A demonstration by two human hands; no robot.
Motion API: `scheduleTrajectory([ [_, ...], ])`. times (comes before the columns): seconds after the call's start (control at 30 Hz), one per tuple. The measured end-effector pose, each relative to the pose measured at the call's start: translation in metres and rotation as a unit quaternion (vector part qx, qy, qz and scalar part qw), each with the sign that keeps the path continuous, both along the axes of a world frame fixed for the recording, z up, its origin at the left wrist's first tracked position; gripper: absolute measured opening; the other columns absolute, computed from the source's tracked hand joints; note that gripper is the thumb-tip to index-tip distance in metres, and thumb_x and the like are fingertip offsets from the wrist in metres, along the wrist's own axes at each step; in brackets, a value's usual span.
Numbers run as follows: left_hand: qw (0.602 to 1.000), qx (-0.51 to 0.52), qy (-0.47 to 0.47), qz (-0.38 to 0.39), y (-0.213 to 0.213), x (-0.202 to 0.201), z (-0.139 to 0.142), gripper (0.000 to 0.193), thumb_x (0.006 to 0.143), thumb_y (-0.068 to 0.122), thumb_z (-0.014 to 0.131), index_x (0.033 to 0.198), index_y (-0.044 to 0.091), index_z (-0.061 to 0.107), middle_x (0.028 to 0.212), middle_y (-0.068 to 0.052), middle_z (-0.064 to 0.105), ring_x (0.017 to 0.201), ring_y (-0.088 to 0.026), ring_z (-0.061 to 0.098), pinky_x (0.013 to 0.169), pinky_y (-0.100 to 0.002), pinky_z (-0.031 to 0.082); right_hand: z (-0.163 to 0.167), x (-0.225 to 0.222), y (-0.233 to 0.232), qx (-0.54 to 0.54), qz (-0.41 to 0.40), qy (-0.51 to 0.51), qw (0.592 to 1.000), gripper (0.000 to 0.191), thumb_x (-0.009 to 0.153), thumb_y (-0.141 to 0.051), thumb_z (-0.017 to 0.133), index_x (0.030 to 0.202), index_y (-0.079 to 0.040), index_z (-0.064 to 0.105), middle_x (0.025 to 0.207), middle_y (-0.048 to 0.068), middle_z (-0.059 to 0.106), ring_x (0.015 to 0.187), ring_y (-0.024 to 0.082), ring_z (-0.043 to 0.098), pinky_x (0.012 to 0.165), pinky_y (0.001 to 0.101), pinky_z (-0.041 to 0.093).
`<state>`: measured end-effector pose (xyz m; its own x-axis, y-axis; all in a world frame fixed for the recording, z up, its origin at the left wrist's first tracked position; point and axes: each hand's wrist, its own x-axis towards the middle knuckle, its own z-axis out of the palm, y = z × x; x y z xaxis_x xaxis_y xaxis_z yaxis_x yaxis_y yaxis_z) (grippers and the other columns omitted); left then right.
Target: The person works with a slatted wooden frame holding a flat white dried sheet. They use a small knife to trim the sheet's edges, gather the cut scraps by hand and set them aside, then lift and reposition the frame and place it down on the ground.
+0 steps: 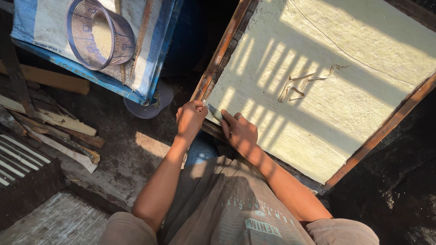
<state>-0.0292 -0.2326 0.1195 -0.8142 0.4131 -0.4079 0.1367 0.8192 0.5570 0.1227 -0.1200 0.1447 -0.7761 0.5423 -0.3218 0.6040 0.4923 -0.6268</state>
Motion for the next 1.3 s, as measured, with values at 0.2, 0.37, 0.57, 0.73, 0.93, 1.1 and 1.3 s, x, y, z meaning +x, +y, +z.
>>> scheduleTrajectory([
  [0.2, 0.989, 0.076, -0.070, 0.102, -0.036, 0.018, -0.032, 0.031, 0.080, 0.018, 0.076, 0.107, 0.003, 0.073, 0.088, -0.008, 0.079, 0.082, -0.016, 0.076, 0.075, -0.033, 0.058, 0.006, -0.001, 0.001, -0.019, 0.044, -0.026, 0.998, 0.036, 0.096, -0.034, 0.065, 0.131, -0.027, 0.069, 0.089, 0.012, 0.068, 0.071, 0.035, 0.069, 0.063, 0.0458, 0.056],
  [0.37, 0.871, 0.203, -0.315, 0.319, -0.046, 0.021, -0.049, 0.037, 0.087, 0.005, 0.068, 0.121, 0.001, 0.053, 0.092, -0.011, 0.075, 0.080, -0.014, 0.074, 0.073, -0.027, 0.061, -0.009, 0.009, 0.009, -0.069, 0.071, 0.020, 0.995, 0.036, 0.097, -0.032, 0.062, 0.131, -0.025, 0.069, 0.090, 0.010, 0.070, 0.075, 0.028, 0.071, 0.064, 0.0404, 0.056],
  [0.57, 0.979, 0.166, 0.108, -0.039, -0.022, 0.022, -0.025, 0.045, 0.087, 0.015, 0.074, 0.126, -0.001, 0.058, 0.108, -0.016, 0.073, 0.093, -0.031, 0.072, 0.080, -0.037, 0.058, -0.038, 0.063, 0.054, -0.666, -0.432, 0.226, 0.564, 0.043, 0.103, -0.045, 0.054, 0.136, -0.020, 0.065, 0.069, -0.001, 0.049, 0.055, 0.010, 0.042, 0.051, 0.0271, 0.037],
  [0.73, 0.978, 0.151, 0.090, -0.113, 0.019, -0.005, -0.030, 0.040, 0.091, 0.021, 0.076, 0.124, 0.000, 0.067, 0.114, -0.018, 0.072, 0.096, -0.036, 0.071, 0.082, -0.043, 0.057, -0.031, 0.122, 0.044, -0.672, -0.482, 0.326, 0.458, 0.039, 0.103, -0.045, 0.052, 0.134, -0.025, 0.064, 0.073, 0.000, 0.048, 0.054, 0.013, 0.040, 0.050, 0.0286, 0.036],
  [0.93, 0.962, 0.218, -0.167, -0.010, 0.055, 0.022, -0.022, 0.034, 0.096, 0.026, 0.070, 0.122, 0.004, 0.071, 0.110, -0.013, 0.072, 0.093, -0.027, 0.075, 0.082, -0.038, 0.061, -0.017, 0.134, 0.034, -0.662, -0.471, 0.421, 0.403, 0.038, 0.108, -0.043, 0.053, 0.137, -0.022, 0.065, 0.076, 0.001, 0.047, 0.058, 0.013, 0.040, 0.054, 0.0288, 0.037],
  [1.1, 0.930, 0.257, 0.012, -0.261, 0.126, 0.037, -0.011, 0.042, 0.090, 0.033, 0.077, 0.124, 0.009, 0.070, 0.126, -0.010, 0.072, 0.122, -0.028, 0.064, 0.103, -0.043, 0.050, -0.002, 0.147, 0.034, -0.619, -0.495, 0.476, 0.382, 0.040, 0.108, -0.043, 0.052, 0.138, -0.021, 0.066, 0.078, 0.001, 0.048, 0.060, 0.013, 0.041, 0.056, 0.0282, 0.038],
  [1.3, 0.931, 0.113, 0.259, -0.232, 0.204, -0.007, -0.039, 0.084, 0.103, 0.050, 0.058, 0.156, -0.009, 0.030, 0.163, -0.029, 0.028, 0.155, -0.041, 0.023, 0.126, -0.058, 0.022, 0.007, 0.166, 0.026, -0.566, -0.517, 0.514, 0.384, 0.040, 0.112, -0.044, 0.048, 0.139, -0.021, 0.066, 0.078, 0.002, 0.048, 0.060, 0.013, 0.042, 0.056, 0.0290, 0.038],
])
